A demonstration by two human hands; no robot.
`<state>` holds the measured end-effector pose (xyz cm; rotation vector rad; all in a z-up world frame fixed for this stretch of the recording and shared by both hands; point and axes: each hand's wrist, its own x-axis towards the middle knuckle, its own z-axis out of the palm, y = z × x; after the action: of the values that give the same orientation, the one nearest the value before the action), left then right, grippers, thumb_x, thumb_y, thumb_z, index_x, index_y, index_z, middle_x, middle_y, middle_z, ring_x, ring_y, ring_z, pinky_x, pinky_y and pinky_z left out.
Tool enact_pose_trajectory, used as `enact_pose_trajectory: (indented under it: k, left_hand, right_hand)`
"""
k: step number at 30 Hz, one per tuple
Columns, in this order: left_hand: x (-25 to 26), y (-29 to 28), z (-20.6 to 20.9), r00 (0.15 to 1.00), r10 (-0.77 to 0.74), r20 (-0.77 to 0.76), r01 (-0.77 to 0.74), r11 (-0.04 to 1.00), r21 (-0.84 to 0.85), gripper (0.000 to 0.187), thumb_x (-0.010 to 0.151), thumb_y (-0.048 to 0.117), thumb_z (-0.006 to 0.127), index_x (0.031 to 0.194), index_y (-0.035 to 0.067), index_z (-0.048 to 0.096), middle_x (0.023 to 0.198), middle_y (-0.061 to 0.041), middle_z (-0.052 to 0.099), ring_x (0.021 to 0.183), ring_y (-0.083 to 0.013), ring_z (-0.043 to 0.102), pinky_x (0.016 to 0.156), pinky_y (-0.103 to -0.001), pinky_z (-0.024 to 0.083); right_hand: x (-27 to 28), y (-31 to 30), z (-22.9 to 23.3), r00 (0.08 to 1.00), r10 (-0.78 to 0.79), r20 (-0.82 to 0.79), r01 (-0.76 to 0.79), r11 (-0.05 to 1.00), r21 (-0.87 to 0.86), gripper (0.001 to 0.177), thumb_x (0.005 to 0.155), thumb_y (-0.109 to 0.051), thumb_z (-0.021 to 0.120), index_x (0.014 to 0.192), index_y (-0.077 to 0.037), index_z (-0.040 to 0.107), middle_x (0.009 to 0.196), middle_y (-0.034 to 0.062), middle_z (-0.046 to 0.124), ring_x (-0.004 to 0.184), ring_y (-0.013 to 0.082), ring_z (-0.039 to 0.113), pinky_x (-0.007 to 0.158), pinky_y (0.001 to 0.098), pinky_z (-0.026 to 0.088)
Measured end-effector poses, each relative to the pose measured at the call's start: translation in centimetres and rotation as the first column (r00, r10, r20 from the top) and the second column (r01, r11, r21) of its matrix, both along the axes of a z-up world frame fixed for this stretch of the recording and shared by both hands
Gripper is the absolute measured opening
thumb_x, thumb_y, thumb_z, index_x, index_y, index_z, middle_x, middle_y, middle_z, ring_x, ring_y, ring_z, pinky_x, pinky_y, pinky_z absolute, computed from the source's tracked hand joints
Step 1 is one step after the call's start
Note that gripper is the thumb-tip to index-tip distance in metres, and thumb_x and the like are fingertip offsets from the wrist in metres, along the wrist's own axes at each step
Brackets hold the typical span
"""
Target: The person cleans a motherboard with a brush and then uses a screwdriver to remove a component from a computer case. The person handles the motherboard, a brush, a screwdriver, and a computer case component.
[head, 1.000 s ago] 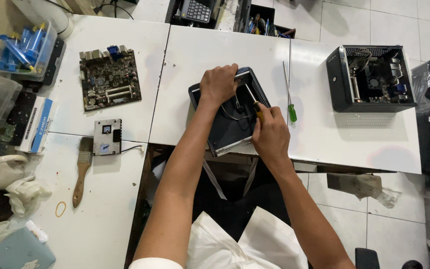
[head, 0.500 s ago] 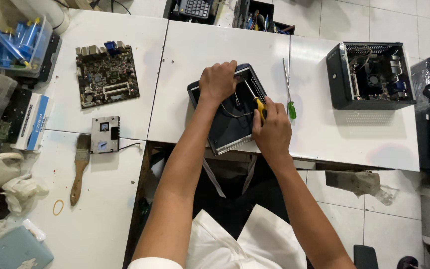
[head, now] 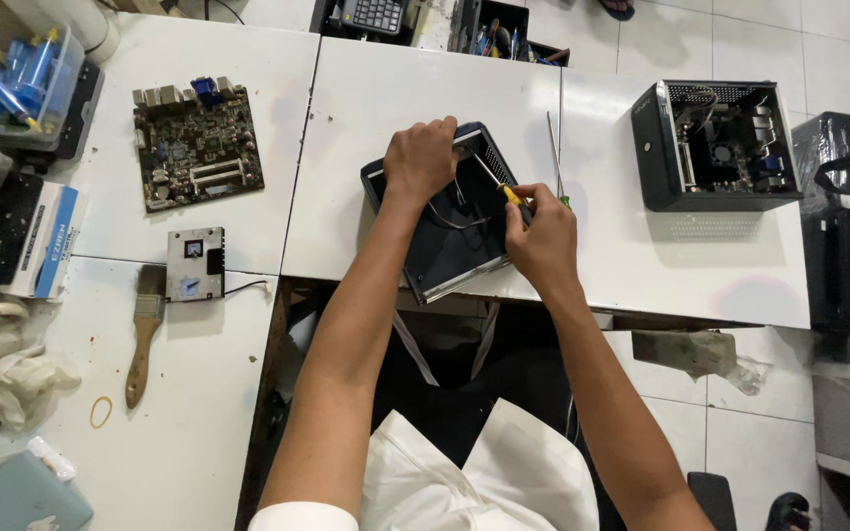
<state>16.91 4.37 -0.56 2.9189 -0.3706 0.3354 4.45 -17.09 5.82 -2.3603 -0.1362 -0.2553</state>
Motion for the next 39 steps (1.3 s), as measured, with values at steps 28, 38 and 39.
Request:
enact_pose_trajectory:
  k: [28, 38, 39]
  left_hand:
    - [-0.3, -0.2, 0.3, 0.998, 0.064, -0.004, -0.065, 0.997, -0.038, 0.027, 0.097, 0.040, 0.067, 0.108, 0.015, 0.063, 0.091, -0.007, 0.074, 0.086, -0.0356, 0.078, 0.073, -0.054, 0.064]
    - [-0.1, -0.4, -0.4, 0.997, 0.071, -0.003, -0.072, 0.997, -0.025, 0.016, 0.095, 0.027, 0.064, 0.106, 0.014, 0.064, 0.088, -0.008, 0.074, 0.082, -0.0361, 0.078, 0.071, -0.053, 0.064]
    - [0.1, -0.5, -1.0, 0.997, 0.078, -0.014, -0.078, 0.996, -0.036, 0.016, 0.095, 0.025, 0.063, 0.106, 0.014, 0.064, 0.087, -0.009, 0.074, 0.081, -0.0370, 0.078, 0.070, -0.054, 0.064]
  right_hand:
    - [0.2, 0.7, -0.4, 0.975, 0.153, 0.161, -0.106, 0.958, -0.265, 0.047, 0.086, -0.011, 0.072, 0.130, 0.002, 0.069, 0.096, 0.0210, 0.066, 0.088, 0.0452, 0.072, 0.074, 0.0487, 0.059]
    - [0.0, 0.8, -0.6, 0.987, 0.033, 0.156, 0.003, 0.975, -0.222, 0.024, 0.097, -0.021, 0.070, 0.113, -0.002, 0.076, 0.080, 0.0166, 0.074, 0.073, 0.0402, 0.075, 0.068, 0.0504, 0.059]
    - [0.0, 0.8, -0.6, 0.989, 0.025, 0.148, 0.005, 0.980, -0.199, 0.021, 0.098, -0.018, 0.066, 0.110, -0.003, 0.075, 0.077, 0.0162, 0.074, 0.072, 0.0414, 0.075, 0.068, 0.0511, 0.059]
